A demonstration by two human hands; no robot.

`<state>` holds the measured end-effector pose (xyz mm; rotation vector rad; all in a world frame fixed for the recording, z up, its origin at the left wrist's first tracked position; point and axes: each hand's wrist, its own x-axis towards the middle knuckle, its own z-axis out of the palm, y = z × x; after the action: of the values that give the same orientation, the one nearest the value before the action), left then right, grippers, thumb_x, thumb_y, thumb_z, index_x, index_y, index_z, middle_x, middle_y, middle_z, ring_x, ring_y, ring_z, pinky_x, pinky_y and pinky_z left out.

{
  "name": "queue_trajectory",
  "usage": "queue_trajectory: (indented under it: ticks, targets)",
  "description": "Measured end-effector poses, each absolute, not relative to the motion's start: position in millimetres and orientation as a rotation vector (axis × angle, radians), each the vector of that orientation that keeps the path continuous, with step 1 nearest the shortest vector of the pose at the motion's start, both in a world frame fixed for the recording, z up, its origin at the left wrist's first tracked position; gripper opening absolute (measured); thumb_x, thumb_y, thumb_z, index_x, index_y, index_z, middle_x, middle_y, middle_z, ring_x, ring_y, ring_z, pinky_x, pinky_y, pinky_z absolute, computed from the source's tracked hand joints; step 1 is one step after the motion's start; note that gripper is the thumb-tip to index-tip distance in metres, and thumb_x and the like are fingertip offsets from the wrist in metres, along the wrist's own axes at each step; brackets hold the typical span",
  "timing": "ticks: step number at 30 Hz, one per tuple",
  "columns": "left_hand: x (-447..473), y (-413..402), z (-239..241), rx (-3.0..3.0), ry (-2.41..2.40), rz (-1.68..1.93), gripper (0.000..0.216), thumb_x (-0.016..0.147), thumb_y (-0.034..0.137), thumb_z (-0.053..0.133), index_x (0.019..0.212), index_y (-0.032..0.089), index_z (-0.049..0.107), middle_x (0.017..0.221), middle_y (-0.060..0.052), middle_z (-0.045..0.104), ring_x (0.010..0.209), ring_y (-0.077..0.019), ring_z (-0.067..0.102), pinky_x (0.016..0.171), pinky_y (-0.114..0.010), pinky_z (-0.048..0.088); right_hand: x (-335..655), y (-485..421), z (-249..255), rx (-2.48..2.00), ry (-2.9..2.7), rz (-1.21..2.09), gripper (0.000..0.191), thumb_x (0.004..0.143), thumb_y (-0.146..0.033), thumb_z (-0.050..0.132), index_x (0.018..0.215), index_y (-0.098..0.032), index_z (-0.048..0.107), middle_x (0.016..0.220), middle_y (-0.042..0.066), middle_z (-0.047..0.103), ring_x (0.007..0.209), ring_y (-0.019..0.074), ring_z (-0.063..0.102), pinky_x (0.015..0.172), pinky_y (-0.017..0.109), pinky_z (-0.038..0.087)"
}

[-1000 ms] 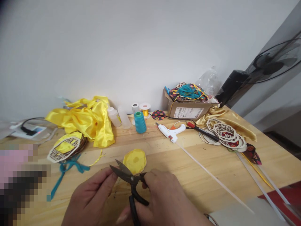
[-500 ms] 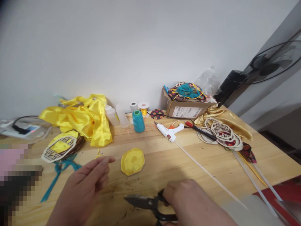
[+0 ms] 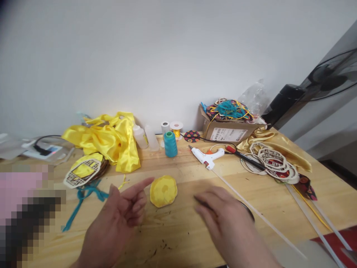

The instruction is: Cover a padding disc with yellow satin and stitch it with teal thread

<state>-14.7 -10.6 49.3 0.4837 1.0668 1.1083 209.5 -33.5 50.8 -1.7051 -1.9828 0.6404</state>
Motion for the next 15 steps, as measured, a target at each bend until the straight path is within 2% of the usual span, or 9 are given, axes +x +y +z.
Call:
queue_trajectory:
  ticks: [2, 4, 7, 12, 15]
  targets:
    - [-12.5, -13.3, 49.5, 0.531, 1.053, 1.105, 0.066, 0.067, 0.07, 0.055, 0.102, 0.016, 0.072, 0.059, 0.003, 0.039, 0.051, -0.0086, 0.027, 0.046, -0.021, 0.022, 180.7, -26.8, 51.6, -1.543, -1.758, 0.978, 0.021, 0.08, -0.03, 0.058, 0.097, -0.02, 0.066, 0.079, 0.003, 0.065, 0.066, 0.0154, 0.06, 0.061, 0.028, 0.049]
    - [-11.3, -16.5, 50.0, 0.575, 1.033, 1.101, 0.064, 0.07, 0.069, 0.054, 0.104, 0.017, 0.072, 0.059, 0.003, 0.039, 0.051, -0.0091, 0.028, 0.047, -0.022, 0.023, 157.4, -21.9, 50.1, -1.437, -1.587, 1.131, 0.029, 0.071, -0.027, 0.069, 0.099, -0.019, 0.066, 0.078, 0.002, 0.065, 0.063, 0.0134, 0.056, 0.059, 0.026, 0.048]
    - [-11.2, -21.2, 49.9, 0.612, 1.019, 1.098, 0.062, 0.073, 0.067, 0.051, 0.104, 0.018, 0.072, 0.059, 0.003, 0.039, 0.052, -0.0097, 0.028, 0.048, -0.023, 0.024, 139.2, -17.7, 47.5, -1.3, -1.555, 1.051, 0.031, 0.064, -0.02, 0.076, 0.093, -0.022, 0.069, 0.078, 0.0, 0.063, 0.066, 0.0127, 0.054, 0.062, 0.025, 0.045]
    - [-11.7, -25.2, 45.0, 0.637, 0.995, 1.05, 0.06, 0.071, 0.067, 0.053, 0.101, 0.019, 0.073, 0.059, 0.003, 0.043, 0.051, -0.0091, 0.028, 0.047, -0.024, 0.022, 137.1, -14.3, 48.3, -1.161, -1.626, 0.909, 0.01, 0.074, -0.014, 0.069, 0.075, -0.024, 0.071, 0.07, -0.002, 0.059, 0.072, 0.0119, 0.054, 0.067, 0.024, 0.043]
    - [-11.0, -25.3, 43.2, 0.661, 0.974, 1.0, 0.047, 0.077, 0.057, 0.056, 0.098, 0.019, 0.073, 0.058, 0.002, 0.048, 0.051, -0.0091, 0.033, 0.047, -0.023, 0.024, 141.0, -11.6, 52.0, -1.119, -1.687, 0.817, 0.015, 0.077, -0.009, 0.066, 0.066, -0.019, 0.067, 0.066, -0.002, 0.06, 0.072, 0.0117, 0.053, 0.069, 0.024, 0.042]
